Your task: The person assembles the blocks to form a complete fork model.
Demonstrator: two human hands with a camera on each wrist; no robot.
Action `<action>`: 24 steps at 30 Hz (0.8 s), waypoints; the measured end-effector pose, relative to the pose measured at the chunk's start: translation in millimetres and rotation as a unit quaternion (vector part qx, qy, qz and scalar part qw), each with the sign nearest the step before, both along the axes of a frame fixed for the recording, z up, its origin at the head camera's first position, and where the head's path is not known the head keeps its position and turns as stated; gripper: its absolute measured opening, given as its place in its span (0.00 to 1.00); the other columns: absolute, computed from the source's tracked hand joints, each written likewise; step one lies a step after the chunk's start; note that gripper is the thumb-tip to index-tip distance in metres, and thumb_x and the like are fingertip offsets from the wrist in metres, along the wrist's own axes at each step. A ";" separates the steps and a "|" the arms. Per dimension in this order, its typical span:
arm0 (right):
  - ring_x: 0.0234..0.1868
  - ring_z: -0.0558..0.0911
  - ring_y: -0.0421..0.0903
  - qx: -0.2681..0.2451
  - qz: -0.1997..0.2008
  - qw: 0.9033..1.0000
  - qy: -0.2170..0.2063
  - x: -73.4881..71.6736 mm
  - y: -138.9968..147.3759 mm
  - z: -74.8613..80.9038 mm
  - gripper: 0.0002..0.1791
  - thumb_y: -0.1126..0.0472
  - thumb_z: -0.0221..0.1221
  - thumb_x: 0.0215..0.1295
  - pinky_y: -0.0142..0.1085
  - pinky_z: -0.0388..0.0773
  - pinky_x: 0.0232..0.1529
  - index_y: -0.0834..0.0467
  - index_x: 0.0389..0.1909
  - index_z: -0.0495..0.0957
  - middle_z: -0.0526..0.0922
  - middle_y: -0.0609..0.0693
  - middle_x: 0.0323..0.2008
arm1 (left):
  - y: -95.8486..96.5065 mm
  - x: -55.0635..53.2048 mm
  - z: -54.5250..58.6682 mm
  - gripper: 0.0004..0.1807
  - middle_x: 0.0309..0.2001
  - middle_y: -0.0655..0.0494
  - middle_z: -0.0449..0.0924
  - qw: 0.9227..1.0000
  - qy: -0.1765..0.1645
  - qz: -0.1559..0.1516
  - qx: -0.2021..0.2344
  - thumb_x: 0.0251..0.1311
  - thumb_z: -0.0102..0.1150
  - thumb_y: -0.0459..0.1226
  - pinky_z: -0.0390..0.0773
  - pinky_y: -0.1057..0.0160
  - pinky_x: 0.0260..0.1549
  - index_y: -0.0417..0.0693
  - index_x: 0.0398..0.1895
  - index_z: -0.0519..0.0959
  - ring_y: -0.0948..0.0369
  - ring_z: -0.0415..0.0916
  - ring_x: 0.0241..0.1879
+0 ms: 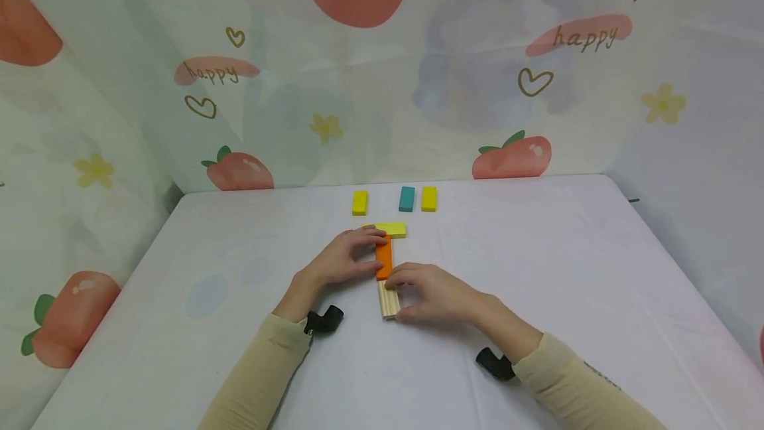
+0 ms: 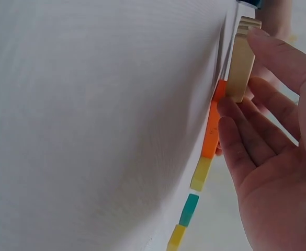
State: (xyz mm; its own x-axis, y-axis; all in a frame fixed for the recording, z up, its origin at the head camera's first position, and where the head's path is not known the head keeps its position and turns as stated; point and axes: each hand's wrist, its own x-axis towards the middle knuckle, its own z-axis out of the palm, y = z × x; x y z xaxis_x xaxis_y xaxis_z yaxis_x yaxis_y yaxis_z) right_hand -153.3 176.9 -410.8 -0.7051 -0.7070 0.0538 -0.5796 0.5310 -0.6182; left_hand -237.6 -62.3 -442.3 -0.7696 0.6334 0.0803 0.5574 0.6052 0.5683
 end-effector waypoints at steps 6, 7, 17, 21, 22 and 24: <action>0.59 0.77 0.47 -0.003 0.016 1.000 0.011 -1.0 -1.2 -4.5 0.23 0.58 0.73 0.59 0.49 0.73 0.63 0.54 0.55 0.82 0.80 0.46 0.57 | 0.4 -0.2 -0.6 0.24 0.68 0.61 0.73 1.000 -0.003 0.004 -0.007 0.65 0.66 0.46 0.48 0.49 0.74 0.53 0.63 0.80 0.61 0.58 0.73; 0.59 0.77 0.46 -0.002 0.016 1.000 0.008 -0.9 -1.7 -4.8 0.23 0.58 0.73 0.59 0.48 0.72 0.63 0.54 0.55 0.82 0.80 0.45 0.57 | 0.4 -0.2 -0.5 0.24 0.68 0.61 0.73 1.000 -0.003 0.004 -0.007 0.65 0.66 0.46 0.48 0.48 0.74 0.53 0.63 0.80 0.61 0.58 0.73; 0.59 0.77 0.46 0.013 0.021 0.999 0.037 1.3 -4.8 -4.6 0.22 0.57 0.73 0.58 0.47 0.73 0.62 0.55 0.54 0.82 0.80 0.46 0.57 | 0.4 -1.1 -1.5 0.24 0.68 0.60 0.73 1.000 -0.005 0.003 -0.004 0.65 0.66 0.45 0.48 0.48 0.73 0.53 0.63 0.80 0.61 0.58 0.74; 0.58 0.78 0.47 0.025 0.026 0.998 0.060 2.7 -5.9 -4.0 0.22 0.56 0.73 0.58 0.47 0.74 0.61 0.56 0.53 0.82 0.80 0.47 0.56 | 0.3 -0.4 -1.1 0.23 0.68 0.61 0.73 1.000 -0.005 0.003 -0.005 0.65 0.66 0.45 0.48 0.48 0.73 0.53 0.63 0.80 0.61 0.57 0.74; 0.58 0.78 0.46 0.030 0.025 0.997 0.060 3.1 -6.3 -3.8 0.22 0.56 0.73 0.58 0.46 0.74 0.61 0.56 0.53 0.81 0.80 0.47 0.56 | 0.3 -0.3 -1.0 0.23 0.68 0.61 0.73 1.000 -0.005 0.003 -0.005 0.65 0.66 0.45 0.48 0.48 0.73 0.53 0.63 0.80 0.61 0.57 0.74; 0.59 0.77 0.46 0.040 0.022 0.997 0.058 3.5 -7.0 -3.4 0.23 0.56 0.73 0.58 0.46 0.74 0.62 0.56 0.54 0.81 0.80 0.47 0.57 | 0.3 -0.2 -0.9 0.23 0.68 0.60 0.73 1.000 -0.003 0.002 -0.005 0.65 0.66 0.45 0.48 0.48 0.73 0.53 0.63 0.80 0.61 0.57 0.74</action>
